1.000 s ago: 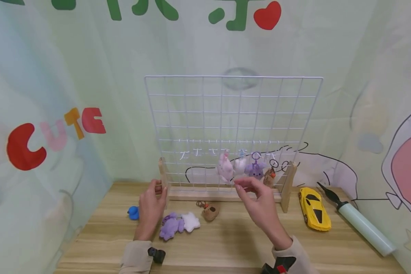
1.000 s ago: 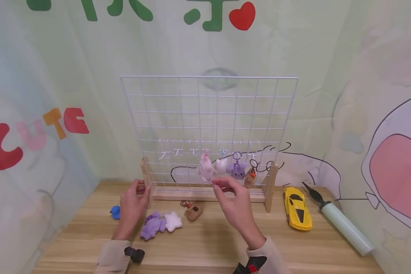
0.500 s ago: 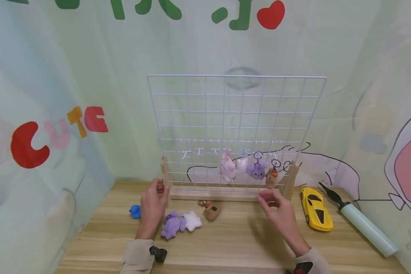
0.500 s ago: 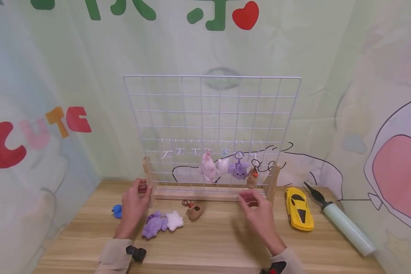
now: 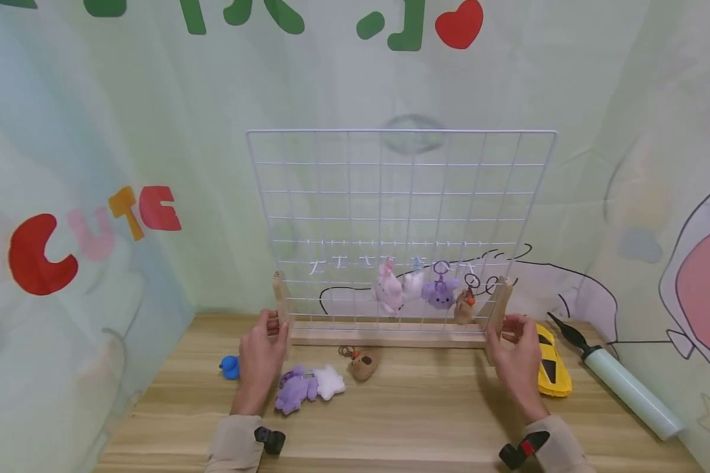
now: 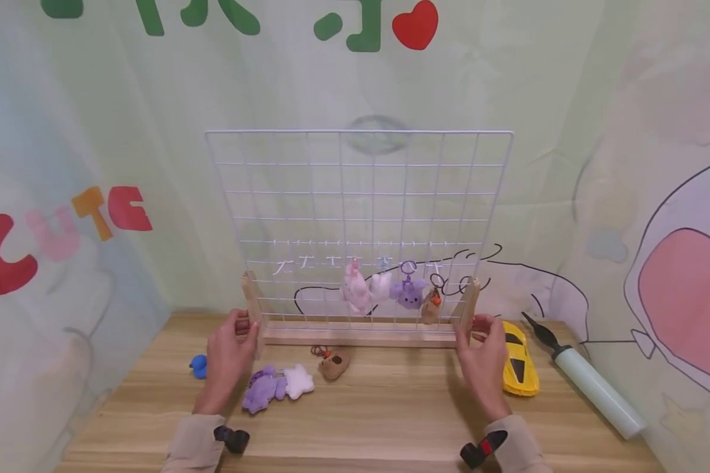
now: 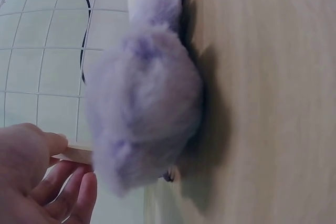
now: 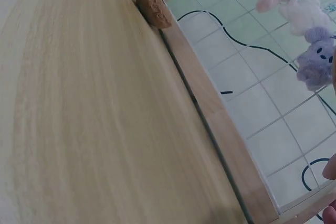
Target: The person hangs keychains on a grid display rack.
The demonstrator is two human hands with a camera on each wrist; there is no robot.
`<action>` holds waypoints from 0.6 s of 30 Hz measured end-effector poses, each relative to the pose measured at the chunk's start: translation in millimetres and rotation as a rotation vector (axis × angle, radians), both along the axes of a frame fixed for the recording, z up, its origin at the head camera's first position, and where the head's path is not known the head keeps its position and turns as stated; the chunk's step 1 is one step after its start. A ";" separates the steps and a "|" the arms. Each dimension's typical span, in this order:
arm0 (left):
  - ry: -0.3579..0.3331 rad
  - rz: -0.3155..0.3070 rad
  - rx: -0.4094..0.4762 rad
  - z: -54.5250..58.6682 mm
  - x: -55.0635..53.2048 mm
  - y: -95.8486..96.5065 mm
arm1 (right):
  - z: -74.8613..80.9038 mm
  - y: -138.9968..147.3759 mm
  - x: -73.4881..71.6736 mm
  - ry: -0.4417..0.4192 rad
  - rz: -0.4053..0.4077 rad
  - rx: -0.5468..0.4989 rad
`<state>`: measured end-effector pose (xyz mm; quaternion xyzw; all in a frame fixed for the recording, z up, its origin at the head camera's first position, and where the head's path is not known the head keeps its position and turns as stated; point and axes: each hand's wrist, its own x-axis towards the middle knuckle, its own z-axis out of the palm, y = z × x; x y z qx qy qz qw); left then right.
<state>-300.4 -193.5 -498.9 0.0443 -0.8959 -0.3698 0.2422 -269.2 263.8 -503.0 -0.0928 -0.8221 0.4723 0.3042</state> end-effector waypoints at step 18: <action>0.260 -0.043 0.181 4.6 2.8 35.3 | -12.6 13.7 -5.7 -0.028 0.038 0.014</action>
